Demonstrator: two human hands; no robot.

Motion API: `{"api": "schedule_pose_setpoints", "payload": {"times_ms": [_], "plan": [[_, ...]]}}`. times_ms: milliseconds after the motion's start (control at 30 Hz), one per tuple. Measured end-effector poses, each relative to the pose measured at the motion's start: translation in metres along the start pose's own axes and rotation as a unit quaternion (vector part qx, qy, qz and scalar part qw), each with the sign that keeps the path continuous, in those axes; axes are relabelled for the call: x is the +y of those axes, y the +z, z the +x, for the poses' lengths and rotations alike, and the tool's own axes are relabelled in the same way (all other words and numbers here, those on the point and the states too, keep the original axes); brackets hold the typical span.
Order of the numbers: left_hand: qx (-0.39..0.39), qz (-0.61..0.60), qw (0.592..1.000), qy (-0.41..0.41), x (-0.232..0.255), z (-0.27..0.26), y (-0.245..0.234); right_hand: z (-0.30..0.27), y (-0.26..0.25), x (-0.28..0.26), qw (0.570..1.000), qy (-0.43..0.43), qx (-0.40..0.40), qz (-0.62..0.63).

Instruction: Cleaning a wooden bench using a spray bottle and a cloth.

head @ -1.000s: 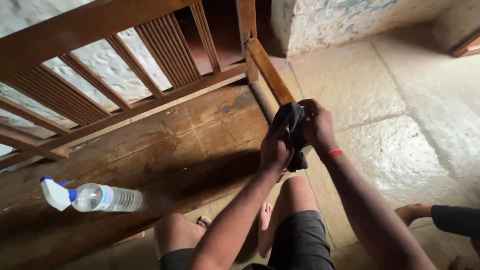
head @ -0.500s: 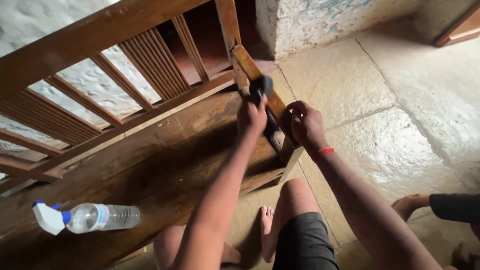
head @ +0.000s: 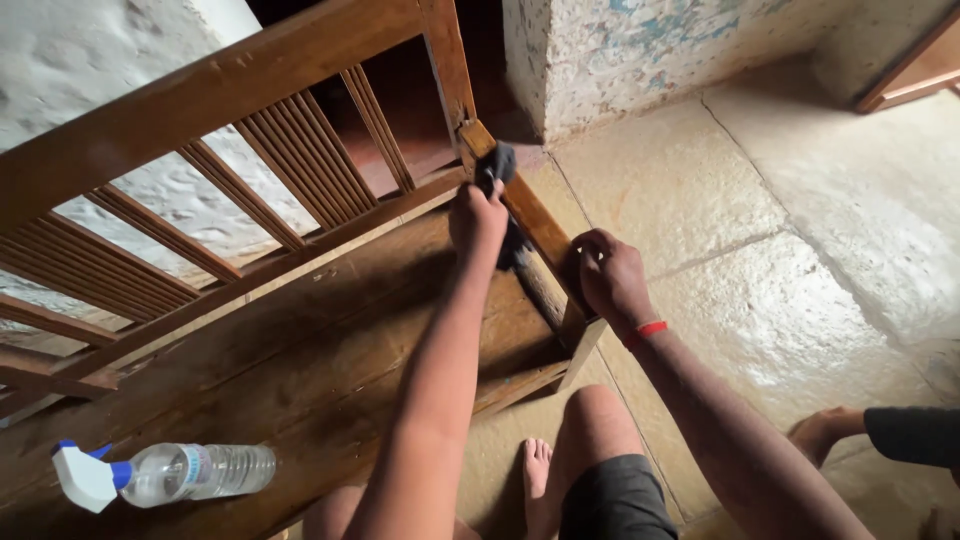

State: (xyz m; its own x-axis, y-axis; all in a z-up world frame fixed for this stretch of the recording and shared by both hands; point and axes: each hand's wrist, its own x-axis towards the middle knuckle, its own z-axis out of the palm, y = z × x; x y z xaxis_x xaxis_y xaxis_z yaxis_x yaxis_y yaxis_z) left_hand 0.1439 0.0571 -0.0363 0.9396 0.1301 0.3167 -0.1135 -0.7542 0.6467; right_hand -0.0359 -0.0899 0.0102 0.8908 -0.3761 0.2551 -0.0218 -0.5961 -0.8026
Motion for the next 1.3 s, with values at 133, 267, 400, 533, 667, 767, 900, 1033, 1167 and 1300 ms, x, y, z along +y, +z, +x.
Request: {"api": "schedule_pose_setpoints", "payload": {"times_ms": [133, 267, 400, 533, 667, 767, 900, 1033, 1167, 1300], "plan": [[0.007, 0.026, 1.0, 0.01, 0.009, 0.013, -0.008, 0.0, -0.002, -0.006, 0.999, 0.046, -0.013, -0.005], [-0.056, -0.055, 0.997, 0.009, 0.01, -0.039, -0.024, -0.002, -0.001, -0.003, 0.999, 0.037, -0.009, 0.013], [-0.042, -0.081, 0.987, 0.135, 0.003, -0.075, -0.042, -0.001, 0.002, 0.004, 1.0, 0.017, 0.004, 0.004], [-0.065, -0.067, 0.982, 0.164, -0.003, -0.048, -0.039, -0.002, -0.003, -0.004, 0.999, 0.048, -0.015, 0.005], [-0.069, -0.041, 0.989, 0.124, -0.018, 0.011, -0.013, -0.004, -0.003, -0.005, 0.999, 0.036, -0.006, -0.006], [-0.035, 0.015, 0.992, 0.122, -0.026, 0.056, 0.003, -0.004, -0.003, -0.005, 0.999, 0.036, -0.002, -0.011], [0.002, 0.052, 0.99, 0.129, -0.024, 0.096, 0.008, -0.005, -0.005, -0.006, 0.999, 0.046, -0.005, -0.007], [0.046, 0.052, 0.986, 0.149, -0.029, 0.104, 0.018, -0.004, -0.005, -0.009, 0.998, 0.059, -0.006, 0.0], [0.019, 0.036, 0.993, 0.109, -0.026, 0.093, 0.017, -0.004, -0.004, -0.007, 0.999, 0.043, -0.003, -0.006], [-0.149, -0.03, 0.988, 0.016, -0.018, 0.047, -0.003, -0.004, -0.006, -0.012, 0.998, 0.057, -0.011, 0.002]]}}
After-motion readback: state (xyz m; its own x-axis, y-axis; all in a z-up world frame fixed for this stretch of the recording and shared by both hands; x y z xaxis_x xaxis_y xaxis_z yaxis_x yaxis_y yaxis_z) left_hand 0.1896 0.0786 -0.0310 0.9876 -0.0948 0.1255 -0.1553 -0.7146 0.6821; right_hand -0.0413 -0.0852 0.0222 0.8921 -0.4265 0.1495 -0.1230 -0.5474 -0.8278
